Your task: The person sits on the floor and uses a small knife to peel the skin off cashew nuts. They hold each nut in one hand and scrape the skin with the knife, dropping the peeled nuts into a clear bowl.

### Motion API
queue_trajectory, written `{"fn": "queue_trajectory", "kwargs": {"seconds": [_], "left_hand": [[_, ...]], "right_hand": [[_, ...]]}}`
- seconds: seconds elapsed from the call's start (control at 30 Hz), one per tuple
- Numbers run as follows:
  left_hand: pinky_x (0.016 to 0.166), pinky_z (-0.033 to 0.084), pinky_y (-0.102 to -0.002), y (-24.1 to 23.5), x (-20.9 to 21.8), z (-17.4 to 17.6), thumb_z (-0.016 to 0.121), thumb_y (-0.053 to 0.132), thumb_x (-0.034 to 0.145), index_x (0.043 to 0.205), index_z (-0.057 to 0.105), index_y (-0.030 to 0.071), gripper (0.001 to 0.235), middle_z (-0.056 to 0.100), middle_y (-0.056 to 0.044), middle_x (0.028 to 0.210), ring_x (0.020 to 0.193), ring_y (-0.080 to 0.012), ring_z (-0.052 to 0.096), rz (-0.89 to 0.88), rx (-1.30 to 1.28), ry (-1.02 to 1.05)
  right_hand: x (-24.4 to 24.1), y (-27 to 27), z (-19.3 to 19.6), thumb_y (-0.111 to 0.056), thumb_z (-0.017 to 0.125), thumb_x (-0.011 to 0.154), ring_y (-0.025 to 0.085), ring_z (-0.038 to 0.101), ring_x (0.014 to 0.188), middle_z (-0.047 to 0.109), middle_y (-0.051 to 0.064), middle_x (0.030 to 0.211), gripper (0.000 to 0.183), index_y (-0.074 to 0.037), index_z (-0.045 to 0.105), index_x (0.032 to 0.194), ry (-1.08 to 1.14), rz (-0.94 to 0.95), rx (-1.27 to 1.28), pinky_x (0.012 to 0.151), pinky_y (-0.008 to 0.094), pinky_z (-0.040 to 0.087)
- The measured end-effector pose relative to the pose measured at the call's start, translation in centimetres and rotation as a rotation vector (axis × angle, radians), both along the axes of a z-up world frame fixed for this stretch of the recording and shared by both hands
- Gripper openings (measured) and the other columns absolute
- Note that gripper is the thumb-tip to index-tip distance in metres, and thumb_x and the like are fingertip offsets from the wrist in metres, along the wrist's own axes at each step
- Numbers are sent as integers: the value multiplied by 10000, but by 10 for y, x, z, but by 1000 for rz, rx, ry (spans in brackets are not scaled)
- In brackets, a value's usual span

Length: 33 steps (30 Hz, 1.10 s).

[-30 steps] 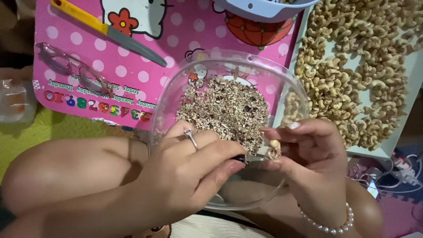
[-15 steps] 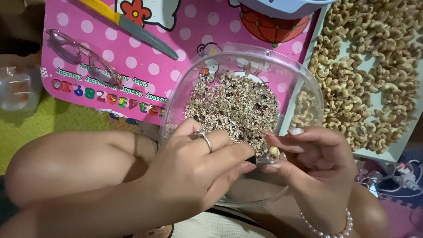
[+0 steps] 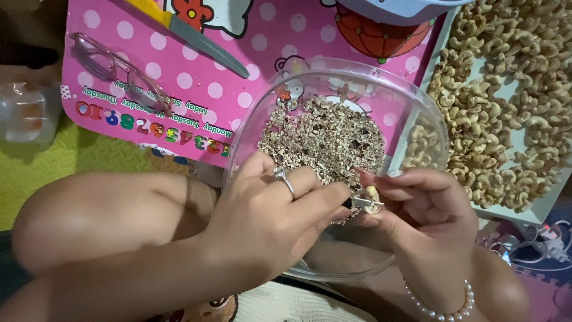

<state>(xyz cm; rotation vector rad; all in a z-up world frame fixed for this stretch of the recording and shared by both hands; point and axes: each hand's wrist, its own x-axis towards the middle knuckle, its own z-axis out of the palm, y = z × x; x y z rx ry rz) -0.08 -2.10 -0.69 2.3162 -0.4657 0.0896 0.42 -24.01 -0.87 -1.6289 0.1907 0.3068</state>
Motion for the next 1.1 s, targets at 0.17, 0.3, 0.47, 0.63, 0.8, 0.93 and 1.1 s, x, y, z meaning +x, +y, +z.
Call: {"fn": "queue_trajectory", "kwargs": {"seconds": [0.17,0.3,0.47,0.63,0.8,0.93,1.1], "left_hand": [[731,348,-432,2,1,-2,622,217,1025,1183,672,194,167,584,17,883,651,-244,434,-9,137,-62],[723,340,-406,2,4,2,713,220,1019,1107,682,167,107,583,19,821,662,-212,449,16,6,-23],[706,294,-398,5,6,13,642,182,1034,998,664,134,64,617,20,857,644,-207,431,-38,-77,27],[722,301,-410,8,3,13,657,223,1023,1071,690,153,92,589,14,829,668,-203,459,-60,-45,24],[738,295,-416,10,0,15,637,231,1034,1058,669,159,83,563,17,808,645,-204,438,-72,-28,37],[743,322,-429,13,-2,17,687,270,1017,1088,693,173,120,572,30,825,596,-207,417,-72,70,-41],[776,322,-444,15,-5,21,664,292,1030,1117,693,171,152,574,33,833,554,-218,383,-81,133,-72]], "right_hand": [[6,4,2,154,750,740,343,761,1179,725,226,1144,484,49,577,1181,61,14,16,771,314,687],[9,5,4,129,762,741,311,759,1151,740,236,1156,449,66,626,1164,7,87,-33,939,339,674],[12,3,9,83,754,788,306,736,1178,713,225,1192,323,43,681,1101,-119,242,-125,951,321,688],[8,4,12,71,752,789,302,758,1139,706,213,1153,318,50,689,1100,-126,244,-155,930,320,702],[9,6,19,48,714,841,268,755,1083,722,206,1130,261,33,699,1101,-172,285,-207,799,273,753],[9,5,19,19,745,838,230,761,1060,736,172,1135,289,2,710,1124,-246,369,-298,900,257,671],[4,1,17,19,780,821,207,747,1032,739,153,1105,307,-17,723,1121,-295,374,-375,922,262,641]]}}
